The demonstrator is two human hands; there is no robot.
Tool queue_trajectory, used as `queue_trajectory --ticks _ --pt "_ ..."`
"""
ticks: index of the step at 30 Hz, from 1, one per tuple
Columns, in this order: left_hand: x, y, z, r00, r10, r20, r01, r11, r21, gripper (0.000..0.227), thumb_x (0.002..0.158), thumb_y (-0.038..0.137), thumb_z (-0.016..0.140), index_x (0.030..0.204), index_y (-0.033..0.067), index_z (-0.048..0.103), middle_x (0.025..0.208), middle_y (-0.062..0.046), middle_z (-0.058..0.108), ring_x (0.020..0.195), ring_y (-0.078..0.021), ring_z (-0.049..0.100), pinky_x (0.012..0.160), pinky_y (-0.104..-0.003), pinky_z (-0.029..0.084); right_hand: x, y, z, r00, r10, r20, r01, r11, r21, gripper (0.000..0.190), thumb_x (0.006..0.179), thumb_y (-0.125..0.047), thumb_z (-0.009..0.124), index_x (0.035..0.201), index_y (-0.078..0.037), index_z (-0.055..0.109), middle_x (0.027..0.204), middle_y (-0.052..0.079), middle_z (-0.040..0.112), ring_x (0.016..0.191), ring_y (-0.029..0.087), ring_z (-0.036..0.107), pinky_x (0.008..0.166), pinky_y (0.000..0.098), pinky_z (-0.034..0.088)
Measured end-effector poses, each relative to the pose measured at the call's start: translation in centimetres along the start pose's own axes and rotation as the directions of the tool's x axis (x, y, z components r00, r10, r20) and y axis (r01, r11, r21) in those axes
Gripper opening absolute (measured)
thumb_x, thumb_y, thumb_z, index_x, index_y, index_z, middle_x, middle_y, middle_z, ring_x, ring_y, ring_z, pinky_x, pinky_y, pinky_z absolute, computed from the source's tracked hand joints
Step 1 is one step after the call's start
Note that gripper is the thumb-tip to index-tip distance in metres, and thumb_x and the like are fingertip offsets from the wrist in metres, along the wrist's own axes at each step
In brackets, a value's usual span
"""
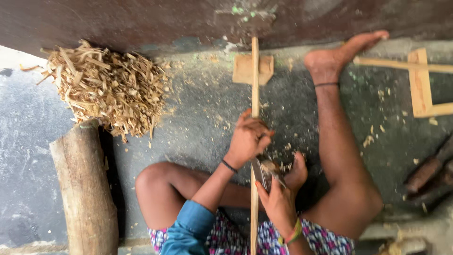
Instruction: The person sits on the floor and uses a hand plane to smooth and shape a long wooden stick. They hold the stick with one hand and pull the plane along its length repeatedly, creating wood shavings.
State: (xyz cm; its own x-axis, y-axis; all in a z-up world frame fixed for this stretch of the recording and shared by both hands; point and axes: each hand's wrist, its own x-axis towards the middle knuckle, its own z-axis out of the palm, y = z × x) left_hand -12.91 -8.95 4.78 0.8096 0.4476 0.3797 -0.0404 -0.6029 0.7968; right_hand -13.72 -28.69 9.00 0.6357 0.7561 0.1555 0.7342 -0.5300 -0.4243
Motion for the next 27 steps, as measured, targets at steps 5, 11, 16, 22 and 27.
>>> queue_trajectory --ticks 5,11,16,22,27 --pt "3.2 -2.6 1.1 0.985 -0.022 0.171 -0.004 0.989 0.148 0.019 0.087 0.023 0.071 0.073 0.0101 0.074 0.076 -0.009 0.070 0.082 -0.0253 0.069 0.122 -0.052 0.041 2.3 2.2 2.0 0.986 0.113 0.122 -0.119 0.992 0.044 0.041 0.088 -0.034 0.077 0.110 -0.002 0.062 0.091 0.026 0.073 0.090 0.045 0.070 0.106 0.0547 0.050" --pt "14.2 -9.1 4.2 0.986 0.101 0.135 -0.126 0.972 0.198 0.018 0.084 0.026 0.067 0.087 0.0141 0.080 0.088 -0.009 0.076 0.098 -0.0256 0.068 0.114 -0.046 0.037 14.1 6.4 4.6 0.986 0.125 0.113 -0.152 0.947 0.282 0.045 0.093 -0.031 0.074 0.118 0.004 0.059 0.097 0.028 0.071 0.091 0.048 0.069 0.069 0.0490 0.055" --pt "13.0 -8.4 4.0 0.990 0.130 0.056 -0.139 0.967 0.216 0.018 0.085 0.026 0.067 0.078 0.0124 0.077 0.084 -0.007 0.075 0.093 -0.0263 0.067 0.106 -0.047 0.042 13.4 6.1 3.3 0.974 0.158 0.163 -0.211 0.896 0.390 0.043 0.090 -0.027 0.075 0.119 0.002 0.061 0.097 0.025 0.073 0.089 0.044 0.072 0.072 0.0475 0.056" --pt "7.6 -3.0 1.0 0.996 0.041 0.073 -0.055 0.978 0.200 0.024 0.091 0.026 0.066 0.075 0.0085 0.072 0.083 -0.010 0.070 0.087 -0.0304 0.064 0.092 -0.045 0.045 6.1 4.5 2.2 0.973 0.186 0.140 -0.215 0.948 0.234 0.041 0.087 -0.029 0.080 0.110 0.000 0.064 0.094 0.022 0.075 0.086 0.040 0.073 0.082 0.0473 0.053" --pt "-3.5 2.3 -2.8 0.948 -0.113 -0.297 0.110 0.994 -0.027 0.027 0.086 0.015 0.071 0.110 0.0048 0.065 0.118 -0.014 0.070 0.112 -0.0345 0.062 0.104 -0.044 0.043 -1.3 3.5 1.3 0.975 0.174 0.138 -0.218 0.866 0.450 0.040 0.091 -0.026 0.073 0.117 0.002 0.063 0.100 0.020 0.076 0.092 0.034 0.076 0.080 0.0406 0.056"
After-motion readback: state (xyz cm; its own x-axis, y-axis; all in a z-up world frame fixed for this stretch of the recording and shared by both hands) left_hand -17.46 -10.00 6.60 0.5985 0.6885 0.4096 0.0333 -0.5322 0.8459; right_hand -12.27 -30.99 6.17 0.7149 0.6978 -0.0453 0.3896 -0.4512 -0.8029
